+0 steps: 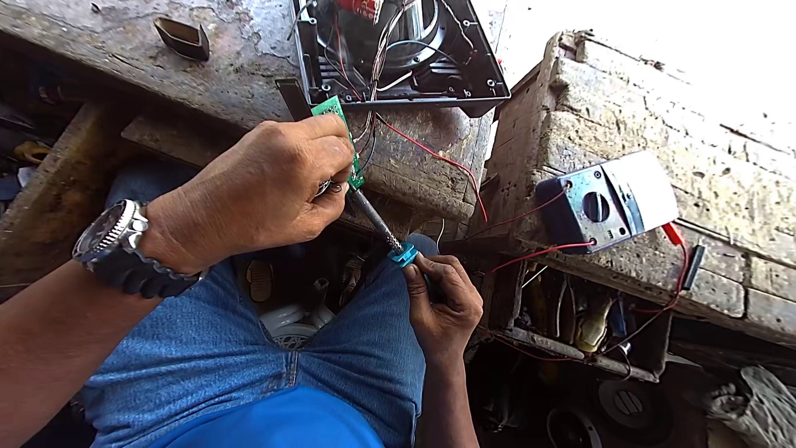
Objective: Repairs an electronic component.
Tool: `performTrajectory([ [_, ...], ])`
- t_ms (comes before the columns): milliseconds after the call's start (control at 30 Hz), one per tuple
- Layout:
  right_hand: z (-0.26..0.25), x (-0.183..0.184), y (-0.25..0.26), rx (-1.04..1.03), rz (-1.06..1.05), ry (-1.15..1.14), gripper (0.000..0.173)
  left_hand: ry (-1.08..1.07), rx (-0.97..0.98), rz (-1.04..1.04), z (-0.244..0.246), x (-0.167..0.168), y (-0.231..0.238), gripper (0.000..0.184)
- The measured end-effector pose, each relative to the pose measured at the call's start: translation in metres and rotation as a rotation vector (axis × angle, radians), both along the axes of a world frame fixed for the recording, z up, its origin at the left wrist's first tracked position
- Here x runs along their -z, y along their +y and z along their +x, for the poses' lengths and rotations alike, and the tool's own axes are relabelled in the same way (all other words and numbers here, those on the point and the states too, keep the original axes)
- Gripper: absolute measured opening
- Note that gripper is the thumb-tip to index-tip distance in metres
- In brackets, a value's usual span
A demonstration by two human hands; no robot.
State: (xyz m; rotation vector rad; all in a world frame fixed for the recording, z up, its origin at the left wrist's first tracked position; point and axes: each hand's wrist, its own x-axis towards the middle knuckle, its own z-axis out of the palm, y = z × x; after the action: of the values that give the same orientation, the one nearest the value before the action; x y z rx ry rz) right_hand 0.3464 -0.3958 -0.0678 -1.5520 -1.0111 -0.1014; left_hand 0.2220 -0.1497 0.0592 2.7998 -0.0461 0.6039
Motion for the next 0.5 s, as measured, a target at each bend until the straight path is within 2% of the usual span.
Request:
performTrajectory([
  [500, 0.0003, -0.0013, 0.0, 0.041, 0.0, -0.025, 0.01, 0.014, -0.005, -0.023, -0.0011, -0.0021, -0.0005, 0.009],
])
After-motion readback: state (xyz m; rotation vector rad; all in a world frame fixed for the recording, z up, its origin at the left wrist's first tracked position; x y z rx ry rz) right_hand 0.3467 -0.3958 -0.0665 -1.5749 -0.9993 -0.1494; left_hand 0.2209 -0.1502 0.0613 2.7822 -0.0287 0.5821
